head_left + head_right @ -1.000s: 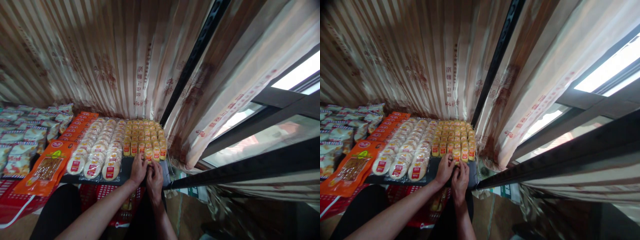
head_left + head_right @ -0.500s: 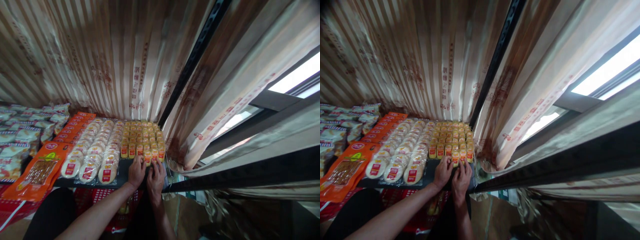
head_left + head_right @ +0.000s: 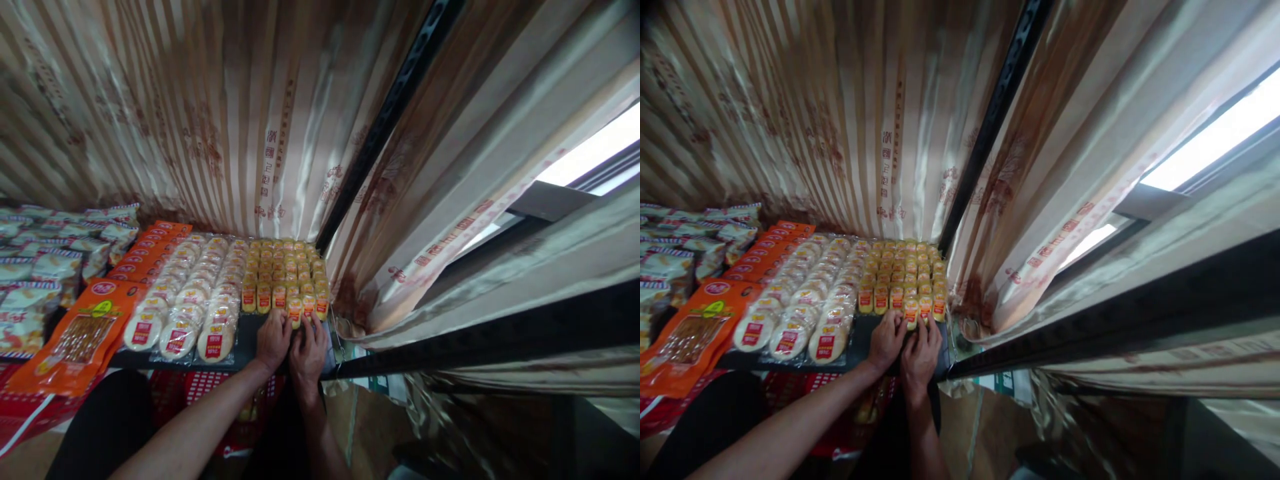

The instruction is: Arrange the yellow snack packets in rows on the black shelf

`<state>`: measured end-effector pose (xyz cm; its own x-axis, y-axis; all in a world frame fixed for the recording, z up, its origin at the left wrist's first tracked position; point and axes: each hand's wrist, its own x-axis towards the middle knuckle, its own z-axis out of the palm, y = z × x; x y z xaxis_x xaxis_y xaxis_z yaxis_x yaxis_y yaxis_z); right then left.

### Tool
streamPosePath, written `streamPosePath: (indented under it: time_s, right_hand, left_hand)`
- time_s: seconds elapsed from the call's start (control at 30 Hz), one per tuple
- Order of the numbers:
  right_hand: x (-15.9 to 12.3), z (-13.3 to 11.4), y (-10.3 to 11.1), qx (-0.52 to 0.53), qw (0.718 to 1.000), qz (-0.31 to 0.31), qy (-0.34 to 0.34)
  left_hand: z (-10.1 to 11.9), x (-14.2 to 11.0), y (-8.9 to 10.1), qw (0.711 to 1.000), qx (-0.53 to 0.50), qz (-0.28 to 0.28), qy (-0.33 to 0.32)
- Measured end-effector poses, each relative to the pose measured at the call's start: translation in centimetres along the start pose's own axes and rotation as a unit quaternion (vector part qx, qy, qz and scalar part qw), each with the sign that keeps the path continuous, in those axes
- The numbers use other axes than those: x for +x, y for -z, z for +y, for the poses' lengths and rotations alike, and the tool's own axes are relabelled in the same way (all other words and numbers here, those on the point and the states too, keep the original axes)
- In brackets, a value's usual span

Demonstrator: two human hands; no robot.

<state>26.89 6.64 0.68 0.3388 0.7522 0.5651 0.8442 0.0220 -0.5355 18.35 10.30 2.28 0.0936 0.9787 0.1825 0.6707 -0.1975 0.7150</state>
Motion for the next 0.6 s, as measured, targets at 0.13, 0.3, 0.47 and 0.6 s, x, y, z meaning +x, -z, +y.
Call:
streamPosePath:
  time_s: [0.13,0.3,0.47,0.6]
  right_hand:
    - [-0.2,0.1,-0.1,0.010,1.000,0.006,0.005]
    - [-0.3,0.1,0.0,0.022,1.000,0.014,0.000]
    - [-0.2,-0.3,0.7,0.051,0.998,0.024,-0.028]
    - [-1.1,-1.1,1.7,0.084,0.995,0.041,-0.038]
  left_hand:
    - [0.3,-0.2,0.4,1.000,-0.011,0.000,-0.006]
    - [-0.1,-1.8,0.9,0.999,-0.001,0.017,-0.036]
    - [-1.0,-5.0,1.7,0.994,-0.012,-0.013,-0.107]
    - [-1.4,-7.6,3.1,0.990,0.002,-0.061,-0.125]
